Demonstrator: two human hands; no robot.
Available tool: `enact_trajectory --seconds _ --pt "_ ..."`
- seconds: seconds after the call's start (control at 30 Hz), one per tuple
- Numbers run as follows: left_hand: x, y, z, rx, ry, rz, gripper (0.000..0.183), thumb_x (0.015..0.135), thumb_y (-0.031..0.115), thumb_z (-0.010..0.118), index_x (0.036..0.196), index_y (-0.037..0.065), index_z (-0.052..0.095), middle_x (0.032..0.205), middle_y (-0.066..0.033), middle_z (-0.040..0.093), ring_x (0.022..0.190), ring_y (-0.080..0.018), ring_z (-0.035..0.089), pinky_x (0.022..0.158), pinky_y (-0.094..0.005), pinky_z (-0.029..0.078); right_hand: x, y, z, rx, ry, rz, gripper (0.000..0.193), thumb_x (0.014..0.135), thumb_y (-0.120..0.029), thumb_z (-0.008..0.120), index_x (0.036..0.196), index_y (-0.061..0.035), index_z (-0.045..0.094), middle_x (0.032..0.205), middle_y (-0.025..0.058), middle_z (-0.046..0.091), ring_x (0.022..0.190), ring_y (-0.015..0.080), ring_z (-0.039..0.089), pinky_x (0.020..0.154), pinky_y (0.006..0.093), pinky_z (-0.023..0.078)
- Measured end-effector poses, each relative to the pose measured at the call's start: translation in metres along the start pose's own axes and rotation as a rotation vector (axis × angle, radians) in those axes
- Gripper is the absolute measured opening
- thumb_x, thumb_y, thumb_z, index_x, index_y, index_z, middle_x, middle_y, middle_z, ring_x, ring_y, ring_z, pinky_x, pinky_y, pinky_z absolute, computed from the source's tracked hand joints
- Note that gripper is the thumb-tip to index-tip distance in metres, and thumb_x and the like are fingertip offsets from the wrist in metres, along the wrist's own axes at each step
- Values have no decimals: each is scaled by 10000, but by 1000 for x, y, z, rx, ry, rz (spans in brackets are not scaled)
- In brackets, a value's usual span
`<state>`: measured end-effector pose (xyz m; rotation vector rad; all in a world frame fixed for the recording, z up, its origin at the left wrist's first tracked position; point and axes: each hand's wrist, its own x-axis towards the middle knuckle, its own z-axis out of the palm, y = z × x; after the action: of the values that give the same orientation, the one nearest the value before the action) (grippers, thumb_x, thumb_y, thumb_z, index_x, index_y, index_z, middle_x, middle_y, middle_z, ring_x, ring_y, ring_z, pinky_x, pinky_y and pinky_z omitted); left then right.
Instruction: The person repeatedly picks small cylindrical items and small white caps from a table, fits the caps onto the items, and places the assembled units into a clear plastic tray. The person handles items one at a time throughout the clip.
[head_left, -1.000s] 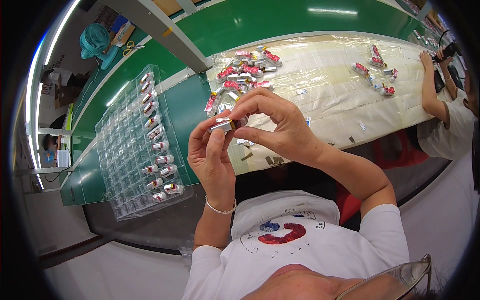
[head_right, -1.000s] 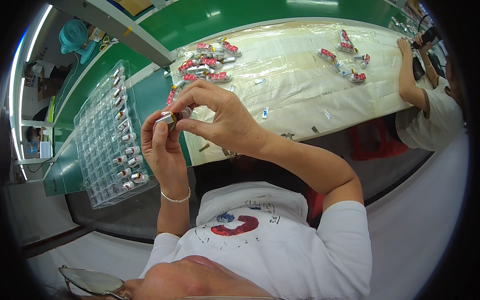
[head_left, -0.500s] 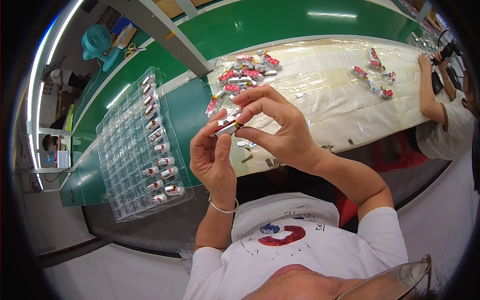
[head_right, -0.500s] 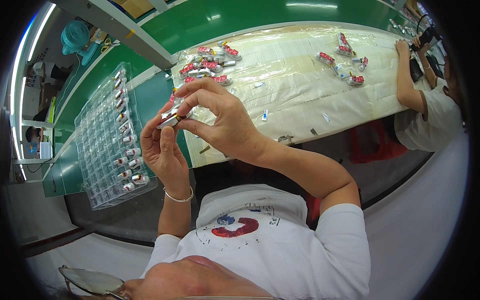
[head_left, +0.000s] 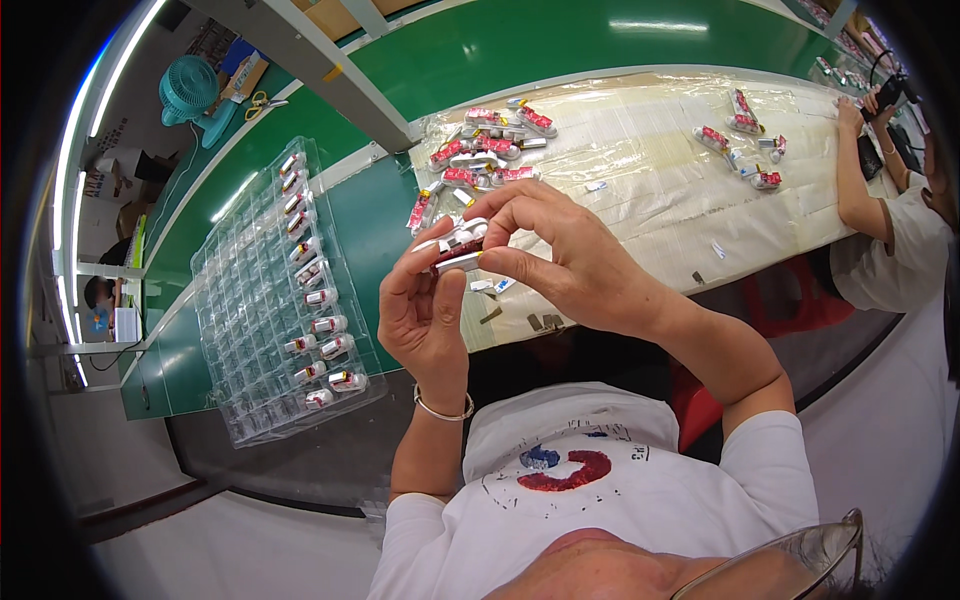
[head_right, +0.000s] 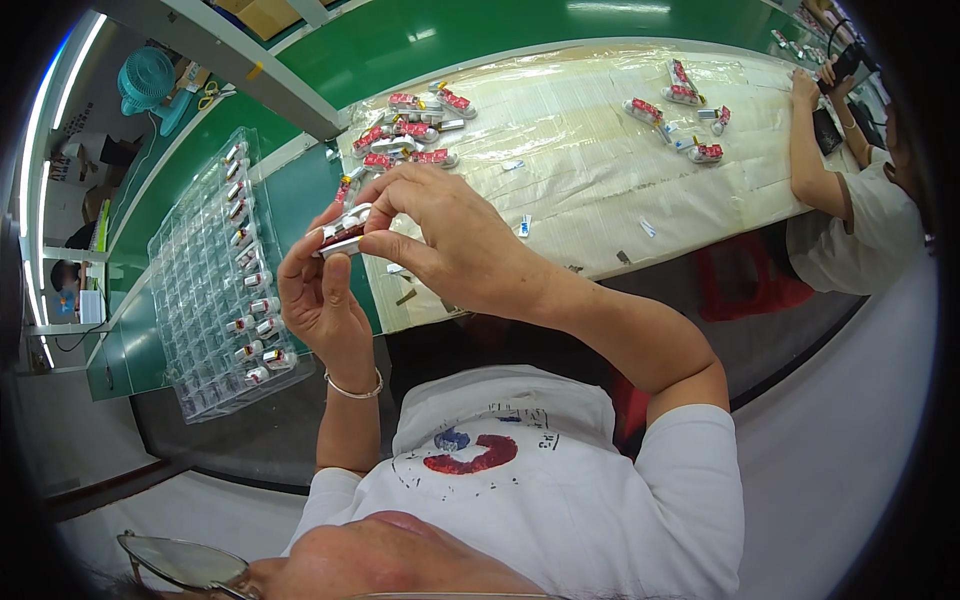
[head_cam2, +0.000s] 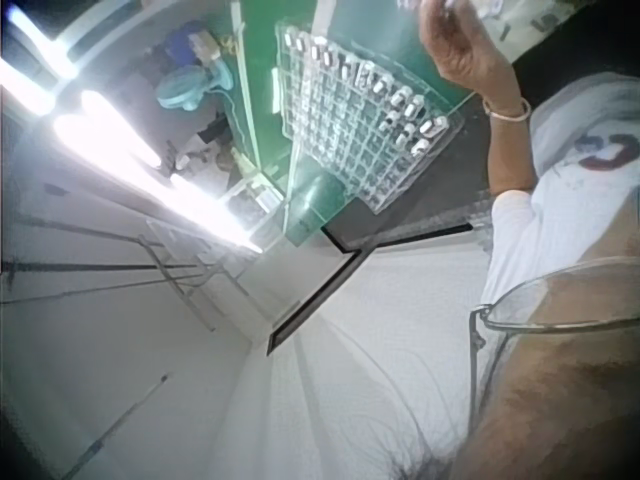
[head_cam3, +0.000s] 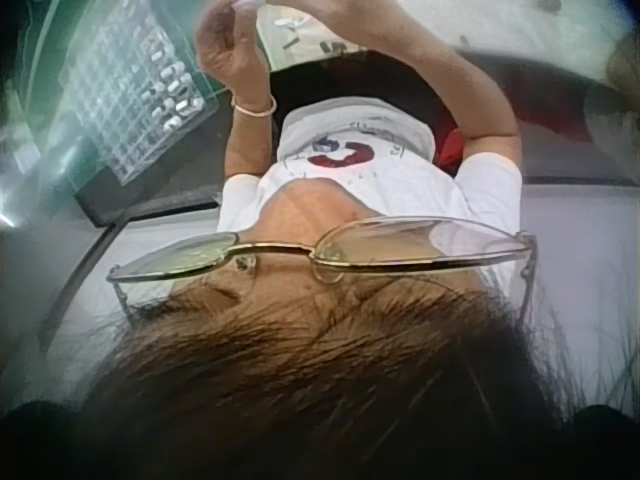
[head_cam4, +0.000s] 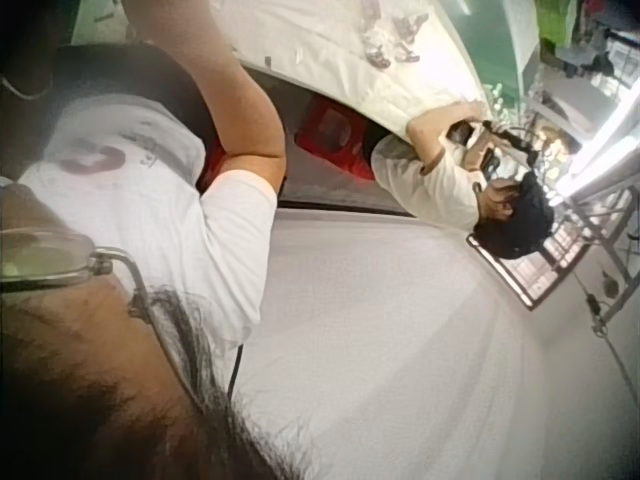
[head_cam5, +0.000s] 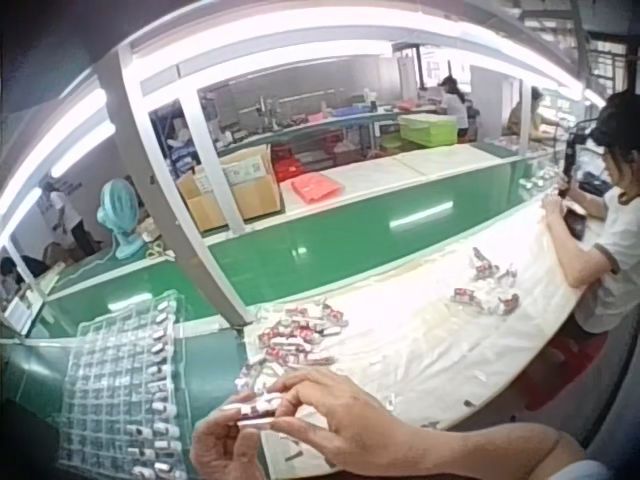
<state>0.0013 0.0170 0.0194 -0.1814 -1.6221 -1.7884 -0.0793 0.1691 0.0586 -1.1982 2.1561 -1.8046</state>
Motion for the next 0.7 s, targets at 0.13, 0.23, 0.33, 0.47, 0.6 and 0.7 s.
enact_trajectory --seconds 0.13,0.23,0.33,0.47,0.6,0.7 --pt "1 1 3 -69 48 -78 236 935 55 598 1160 -5 563 1258 -279 568 1110 -246 625 942 -313 536 -2 6 2 355 -18 163 179 879 -210 685 890 -35 649 1139 130 617 1116 257 557 955 365 423" --pt "6 1 6 -193 115 -213 214 951 70 576 1152 -4 566 1248 -271 573 1105 -252 629 940 -316 552 -3 9 5 329 61 100 146 863 -184 696 906 -48 667 1160 120 610 1134 263 549 962 363 423" --pt "6 2 8 -242 150 -277 206 963 85 561 1149 -2 569 1238 -260 581 1096 -252 634 934 -312 561 -3 8 11 193 144 3 113 836 -147 708 891 -55 673 1169 102 612 1144 270 544 970 373 419" --pt "5 4 10 -279 158 -311 218 966 98 564 1160 -1 569 1236 -242 589 1079 -236 642 922 -298 563 2 11 13 95 174 -53 93 806 -122 714 857 -60 667 1178 86 613 1143 273 541 988 393 403" --pt "5 6 11 -285 167 -345 240 959 104 580 1172 -6 565 1210 -212 608 1059 -221 649 909 -288 566 5 15 10 86 138 -70 99 798 -135 718 829 -62 660 1182 89 613 1131 271 543 1000 403 390" --pt "4 5 12 -302 177 -341 252 953 102 593 1174 -15 562 1174 -188 625 1043 -216 653 904 -290 568 7 15 6 81 117 -82 107 790 -145 720 821 -62 659 1181 86 615 1131 270 539 1001 404 390"
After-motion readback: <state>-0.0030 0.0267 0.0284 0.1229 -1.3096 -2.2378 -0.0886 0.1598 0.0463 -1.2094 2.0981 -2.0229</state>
